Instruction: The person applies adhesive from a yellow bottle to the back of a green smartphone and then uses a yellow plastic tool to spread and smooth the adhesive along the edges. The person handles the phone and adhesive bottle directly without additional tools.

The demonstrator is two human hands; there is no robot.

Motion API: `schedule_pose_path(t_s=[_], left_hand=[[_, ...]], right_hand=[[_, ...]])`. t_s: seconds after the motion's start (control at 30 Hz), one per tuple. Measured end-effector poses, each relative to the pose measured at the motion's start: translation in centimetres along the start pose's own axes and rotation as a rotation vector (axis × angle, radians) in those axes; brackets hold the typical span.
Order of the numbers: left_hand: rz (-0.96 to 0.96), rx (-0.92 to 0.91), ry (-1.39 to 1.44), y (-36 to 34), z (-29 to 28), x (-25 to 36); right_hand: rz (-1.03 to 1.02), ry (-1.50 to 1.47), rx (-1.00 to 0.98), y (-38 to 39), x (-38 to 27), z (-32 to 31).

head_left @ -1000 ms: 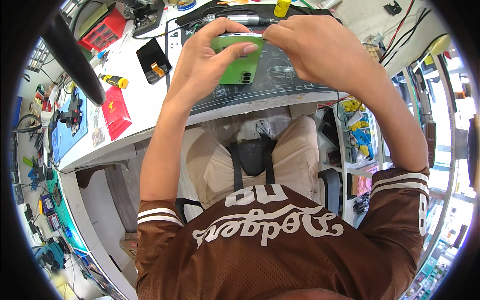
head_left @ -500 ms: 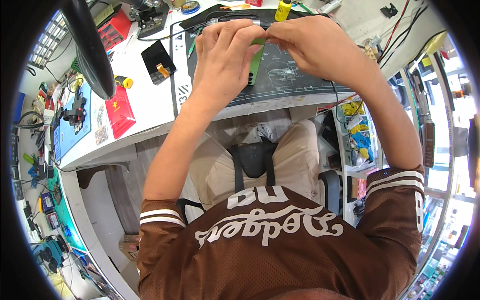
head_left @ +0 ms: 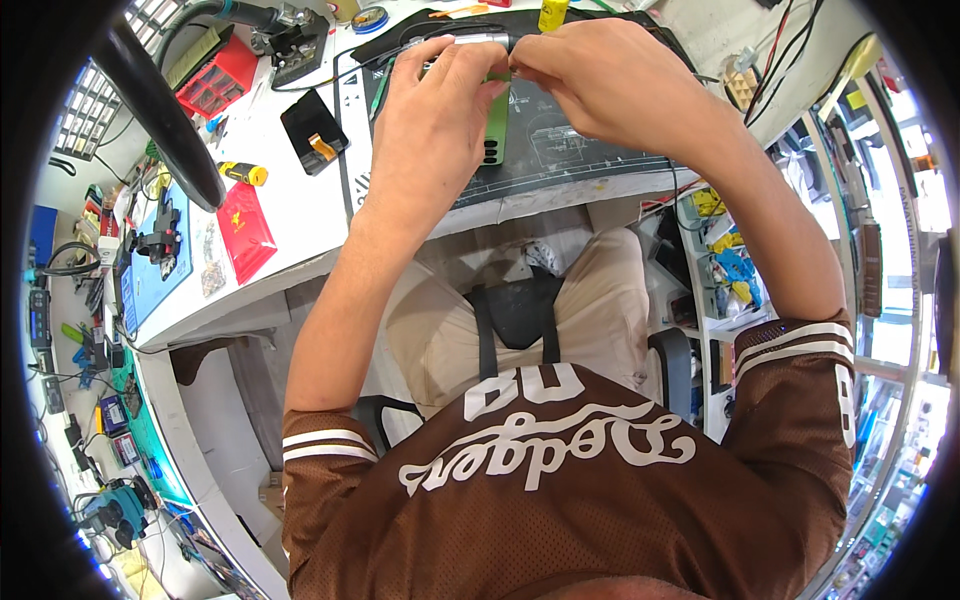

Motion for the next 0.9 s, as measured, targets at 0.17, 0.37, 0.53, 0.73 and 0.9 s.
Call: schedule_pose_path(t_s=[0.17, 0.37, 0.53, 0.73, 0.9], left_hand=[[-0.027, -0.081, 0.066, -0.8, 0.2, -0.2], [-0.113, -0.198, 0.108, -1.2, 0.5, -0.5], [-0.105, -0.172, 0.137, -1.3, 0.7, -0.6], [-0.139, -0.22, 0.096, -0.9, 0.7, -1.0], [-0.124, -0.249, 0.102, -1.2, 0.7, -0.6]], right_hand=[[0.105, -0.047, -0.054, 0.0, 1.0, 0.4], [0.204, -0.37, -0.039, 0.6, 2.7, 1.0], [0.152, -0.292, 0.018, 0.8, 1.8, 0.1], [0.25, -0.148, -0.122, 0.1, 0.8, 0.4], [0.173, -0.337, -0.127, -1.2, 2.3, 0.8]])
Point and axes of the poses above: each hand's wrist, its own y-axis away from the middle knuckle, its own z-axis out of the palm, x = y × z, the point moved 10 cm from there along -y, towards the middle knuckle, and after that the axes turned 3 degrees about -y, right-handed, at the moved point
